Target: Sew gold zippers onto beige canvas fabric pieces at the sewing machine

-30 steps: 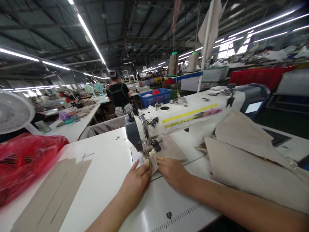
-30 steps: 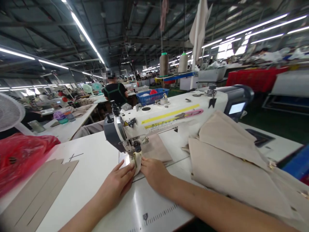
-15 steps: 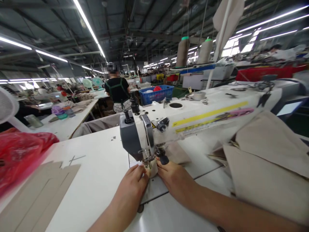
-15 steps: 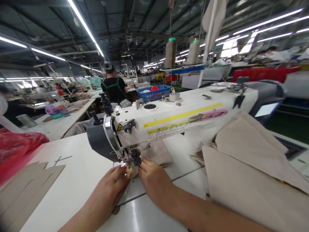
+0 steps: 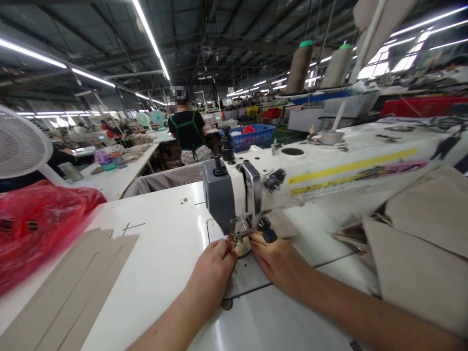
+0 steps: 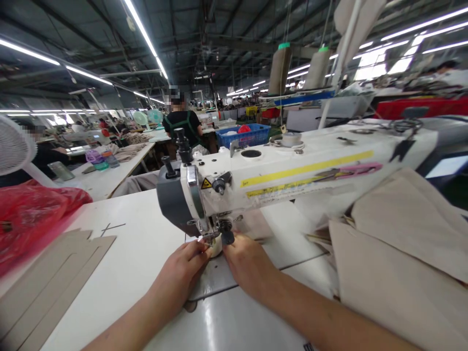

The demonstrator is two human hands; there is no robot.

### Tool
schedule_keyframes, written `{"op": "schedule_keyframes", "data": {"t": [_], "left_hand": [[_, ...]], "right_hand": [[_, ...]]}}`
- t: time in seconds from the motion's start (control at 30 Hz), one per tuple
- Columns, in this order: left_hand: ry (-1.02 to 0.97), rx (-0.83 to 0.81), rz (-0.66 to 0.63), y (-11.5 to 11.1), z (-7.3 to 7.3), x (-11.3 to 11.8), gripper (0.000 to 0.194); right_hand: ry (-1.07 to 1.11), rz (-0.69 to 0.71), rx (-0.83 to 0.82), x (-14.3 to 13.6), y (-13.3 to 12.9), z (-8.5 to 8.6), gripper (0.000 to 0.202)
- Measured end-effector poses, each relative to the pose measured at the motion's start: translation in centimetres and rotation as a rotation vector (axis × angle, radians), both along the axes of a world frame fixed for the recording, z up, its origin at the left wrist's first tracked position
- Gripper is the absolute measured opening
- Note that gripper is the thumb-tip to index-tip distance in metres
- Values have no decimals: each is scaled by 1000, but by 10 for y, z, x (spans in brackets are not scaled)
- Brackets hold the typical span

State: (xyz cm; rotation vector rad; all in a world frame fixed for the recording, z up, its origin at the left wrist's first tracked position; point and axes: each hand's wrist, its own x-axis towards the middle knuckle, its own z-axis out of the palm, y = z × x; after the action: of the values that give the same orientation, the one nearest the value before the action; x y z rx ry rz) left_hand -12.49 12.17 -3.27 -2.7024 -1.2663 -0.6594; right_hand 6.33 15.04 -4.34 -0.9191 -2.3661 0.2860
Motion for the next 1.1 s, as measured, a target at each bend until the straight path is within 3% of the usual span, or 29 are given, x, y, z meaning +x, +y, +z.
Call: {"op": "schedule_keyframes", "data": {"t": [0.5,0.93,1.0,1.1], "left_hand": [[21,40,38,4,-3,-1,15],[-58,31,108,9,-10,-3,17],[-63,37,118,6,-6,-5,12],[-80,64,69,-11,6,-1,11]], "right_hand": [[26,14,57,-1,4,-4,28],[43,16,-27,-2,7,0,28],[-62,-91,22,5,10,5,20],[-320,-411,180,17,3,8,15]]}}
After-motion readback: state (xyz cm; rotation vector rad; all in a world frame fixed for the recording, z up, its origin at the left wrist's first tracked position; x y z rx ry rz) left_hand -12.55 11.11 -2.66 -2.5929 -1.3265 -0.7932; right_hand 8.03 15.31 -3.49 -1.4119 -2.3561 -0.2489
